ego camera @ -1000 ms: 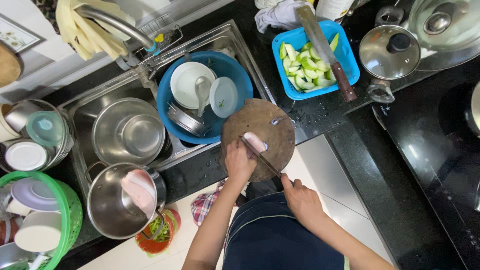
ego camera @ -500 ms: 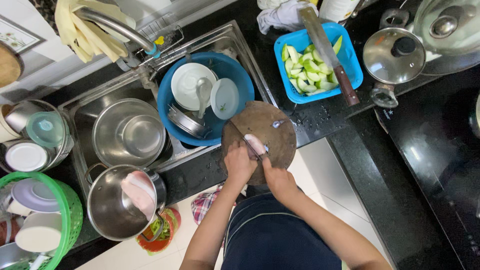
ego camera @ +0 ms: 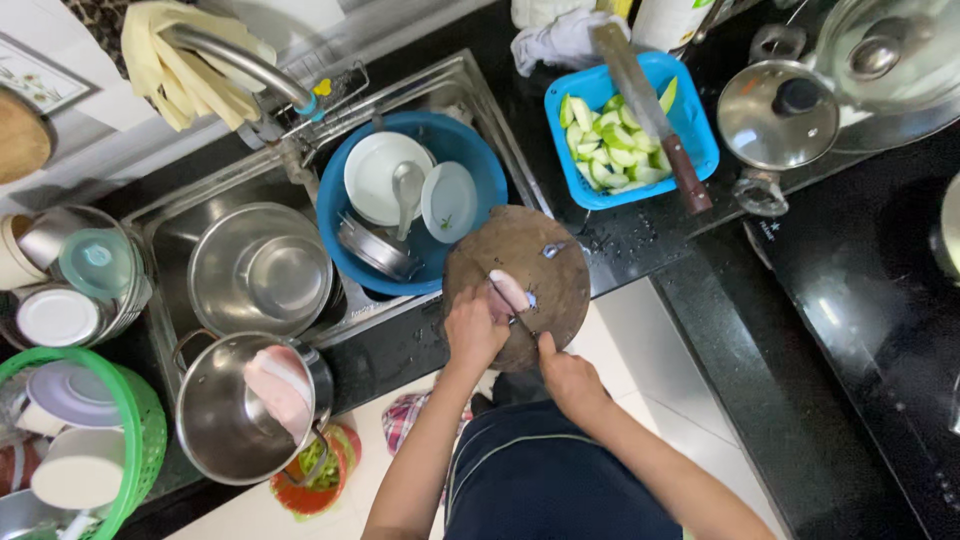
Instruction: The person washes a piece of pork in a metal bowl under running water, then places it on a wooden cutting board and slices it into smaller pieces using a knife.
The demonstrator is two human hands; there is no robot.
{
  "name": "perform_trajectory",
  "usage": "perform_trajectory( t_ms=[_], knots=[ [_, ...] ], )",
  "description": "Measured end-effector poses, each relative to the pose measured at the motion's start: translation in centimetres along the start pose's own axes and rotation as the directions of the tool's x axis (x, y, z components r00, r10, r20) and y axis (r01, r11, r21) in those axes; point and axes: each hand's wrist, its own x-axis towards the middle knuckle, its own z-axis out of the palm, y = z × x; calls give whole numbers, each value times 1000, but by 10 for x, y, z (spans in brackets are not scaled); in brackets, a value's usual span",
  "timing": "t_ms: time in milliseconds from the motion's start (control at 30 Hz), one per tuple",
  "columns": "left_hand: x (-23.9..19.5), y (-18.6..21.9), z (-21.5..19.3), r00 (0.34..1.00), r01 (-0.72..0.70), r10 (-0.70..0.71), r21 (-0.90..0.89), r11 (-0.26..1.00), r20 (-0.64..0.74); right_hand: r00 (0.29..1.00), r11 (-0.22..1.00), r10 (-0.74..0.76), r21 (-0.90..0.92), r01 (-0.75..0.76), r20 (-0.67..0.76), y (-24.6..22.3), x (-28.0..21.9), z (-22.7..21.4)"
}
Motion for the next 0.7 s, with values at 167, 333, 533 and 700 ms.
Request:
perform_trajectory(
  t_ms=[167,333,533,700],
  knots=[
    [-6,-5,1,999,-25,23,-46,999,-47,995,997,-56,54,60,-82,18,-33,2],
    [-5,-31,-3,999,34,-45,-337,941,-27,993,992,-78,94,86,-84,36,-59,-12],
    [-27,-65,-4,985,149,68,-985,85,155,942,976,-143,113,185,-304,22,-34,-34],
    [-43,-56,-17,979,161,134,-987,-29,155,947,988,-81,100,118,-312,13,-19,-49]
  ],
)
